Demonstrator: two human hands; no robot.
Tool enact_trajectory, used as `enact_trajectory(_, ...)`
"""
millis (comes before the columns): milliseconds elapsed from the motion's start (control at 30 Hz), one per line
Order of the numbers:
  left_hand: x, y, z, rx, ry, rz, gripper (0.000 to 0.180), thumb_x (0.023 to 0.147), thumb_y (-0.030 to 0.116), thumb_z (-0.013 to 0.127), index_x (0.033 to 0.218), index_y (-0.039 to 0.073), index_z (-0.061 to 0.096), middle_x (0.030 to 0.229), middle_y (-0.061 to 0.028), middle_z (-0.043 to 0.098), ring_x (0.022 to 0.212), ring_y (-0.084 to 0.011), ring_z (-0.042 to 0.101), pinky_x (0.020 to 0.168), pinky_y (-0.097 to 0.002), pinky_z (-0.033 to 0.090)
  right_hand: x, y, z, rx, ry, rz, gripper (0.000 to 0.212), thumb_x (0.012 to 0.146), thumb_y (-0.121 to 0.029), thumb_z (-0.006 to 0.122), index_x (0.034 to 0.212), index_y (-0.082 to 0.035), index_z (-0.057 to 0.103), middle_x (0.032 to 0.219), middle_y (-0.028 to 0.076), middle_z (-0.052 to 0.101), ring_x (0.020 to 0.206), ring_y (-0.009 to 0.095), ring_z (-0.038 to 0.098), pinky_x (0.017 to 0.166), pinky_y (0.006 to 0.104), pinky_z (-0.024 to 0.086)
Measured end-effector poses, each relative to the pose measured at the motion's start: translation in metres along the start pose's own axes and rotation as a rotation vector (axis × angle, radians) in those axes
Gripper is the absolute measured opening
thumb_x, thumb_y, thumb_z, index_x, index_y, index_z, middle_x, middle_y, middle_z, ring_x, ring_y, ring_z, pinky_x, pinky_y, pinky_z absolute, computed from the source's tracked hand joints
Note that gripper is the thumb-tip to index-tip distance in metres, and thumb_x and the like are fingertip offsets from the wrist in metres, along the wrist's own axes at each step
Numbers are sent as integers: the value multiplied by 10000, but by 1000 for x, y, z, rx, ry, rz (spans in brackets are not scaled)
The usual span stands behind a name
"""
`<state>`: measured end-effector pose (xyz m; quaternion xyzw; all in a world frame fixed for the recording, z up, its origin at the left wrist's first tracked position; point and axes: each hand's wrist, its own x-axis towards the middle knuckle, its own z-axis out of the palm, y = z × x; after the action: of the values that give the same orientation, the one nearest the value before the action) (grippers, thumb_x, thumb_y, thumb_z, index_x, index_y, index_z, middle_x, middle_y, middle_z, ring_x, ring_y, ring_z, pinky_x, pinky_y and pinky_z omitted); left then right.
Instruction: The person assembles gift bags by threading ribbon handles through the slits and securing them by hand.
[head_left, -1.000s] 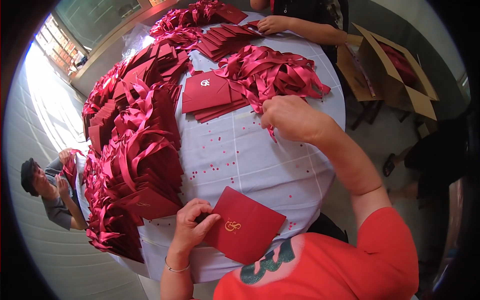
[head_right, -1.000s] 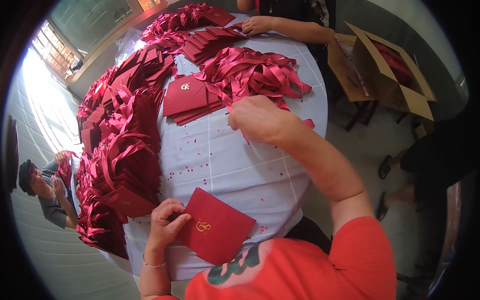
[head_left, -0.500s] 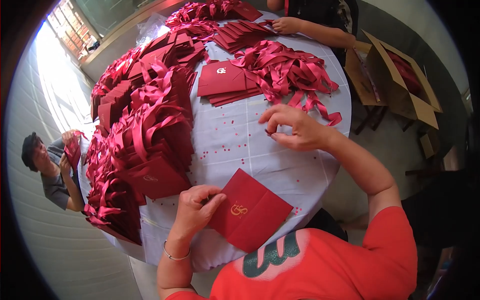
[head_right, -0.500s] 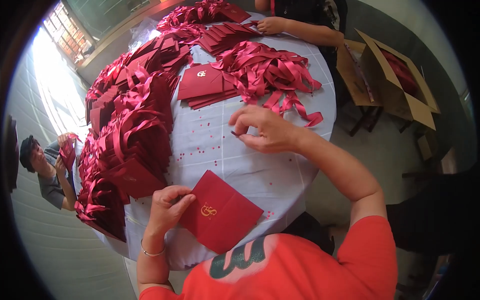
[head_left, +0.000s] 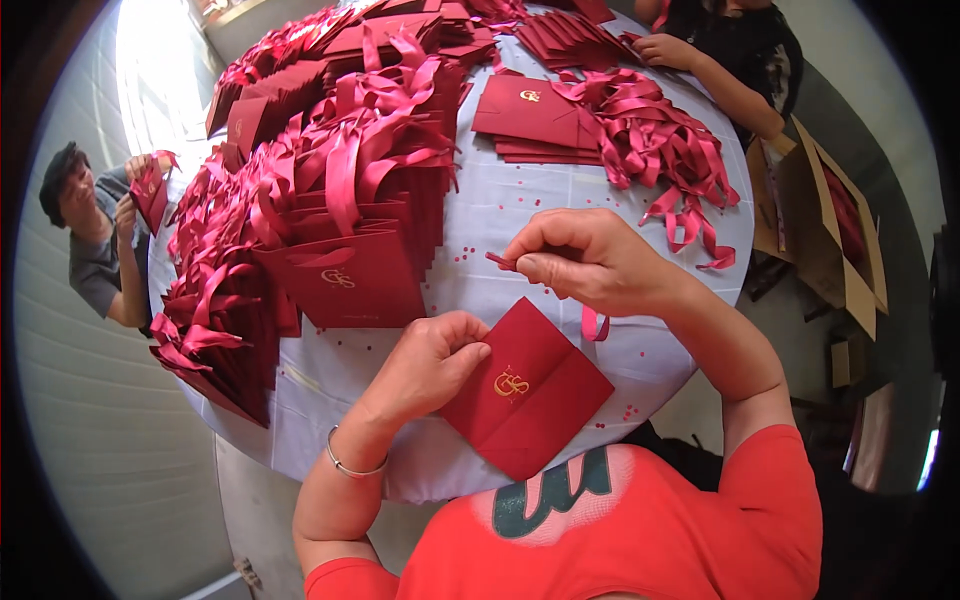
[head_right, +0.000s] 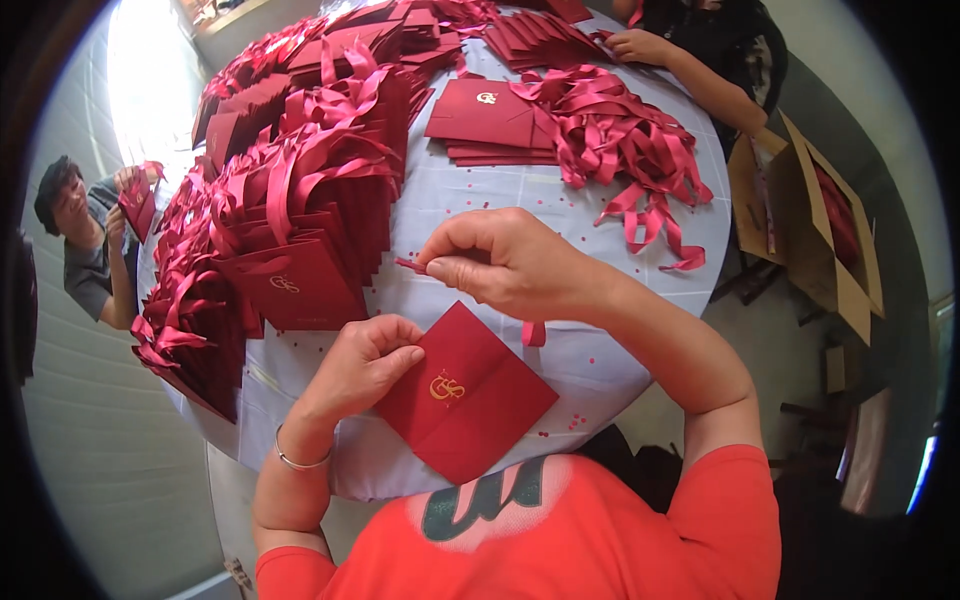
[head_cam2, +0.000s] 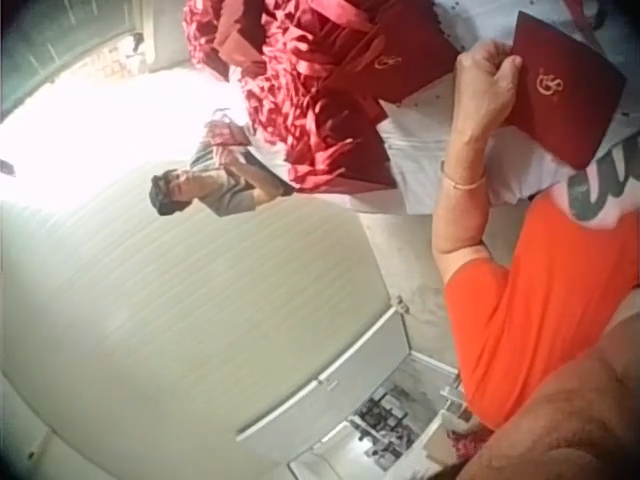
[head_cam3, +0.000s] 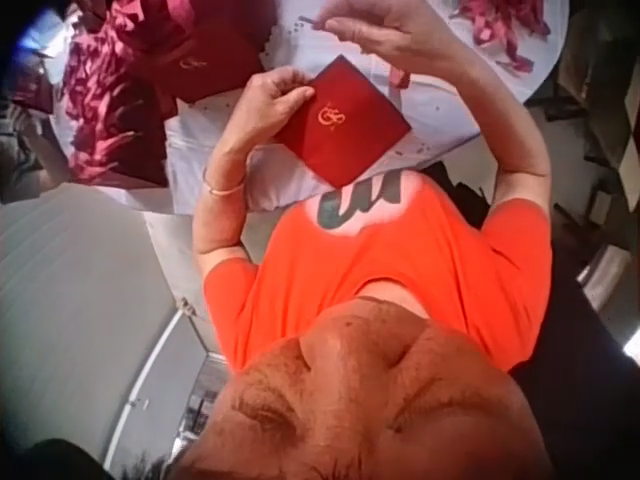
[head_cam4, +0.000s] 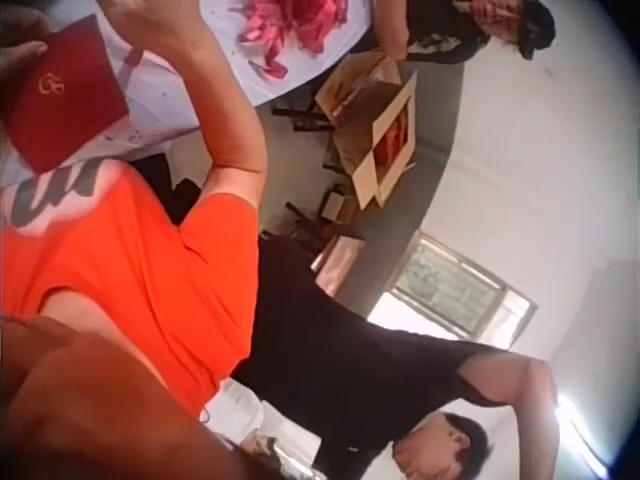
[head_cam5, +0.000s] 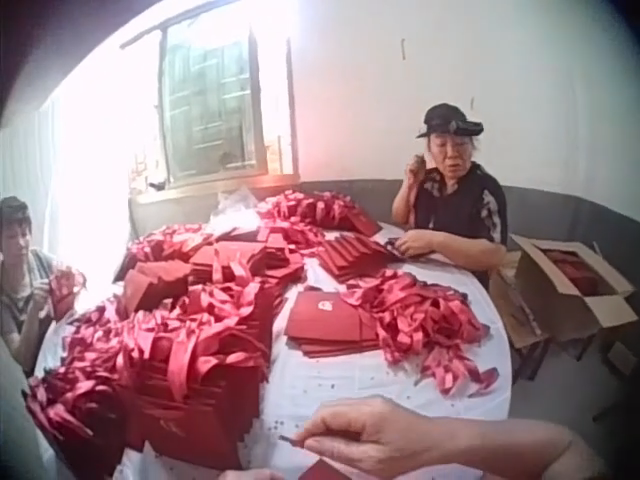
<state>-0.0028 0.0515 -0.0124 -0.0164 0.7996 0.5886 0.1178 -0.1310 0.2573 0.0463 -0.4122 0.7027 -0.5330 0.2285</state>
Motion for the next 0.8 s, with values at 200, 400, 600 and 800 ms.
enact_trajectory(200, 5, -5, -6, -322, -111, -123, 147, 957, 20, 567, 1088, -28, 617, 954, -10, 662, 865, -50, 597, 749, -217, 503, 14, 32, 3, 150, -178, 111, 122, 959, -45, 639, 1045, -3, 714, 855, 21, 654, 650, 59, 594, 551, 220, 470)
enact_trajectory(400, 4, 3, -2, -541, -164, -199, 158, 966, 5, 531, 1098, -36, 608, 964, -30, 680, 900, -66, 622, 781, -239, 526, 6, 51, 4, 279, -150, 272, 141, 930, -84, 686, 1051, -30, 734, 854, 11, 685, 718, 62, 614, 635, 233, 508)
enact_trajectory(600, 5, 6, 1, -491, -172, -182, 207, 956, -24, 548, 1159, -38, 584, 1012, -39, 692, 928, -66, 629, 817, -237, 525, 7, 61, 2, 64, -161, 15, 161, 833, -76, 789, 969, -14, 727, 883, 14, 680, 821, 97, 609, 740, 265, 494)
enact_trajectory(800, 4, -3, -14, -283, -157, -186, 181, 952, -32, 552, 1131, -26, 576, 985, -17, 669, 905, -50, 613, 800, -225, 512, 7, 59, 0, 156, -138, 161, 126, 844, -81, 781, 902, -7, 696, 827, 12, 659, 770, 99, 597, 699, 249, 479)
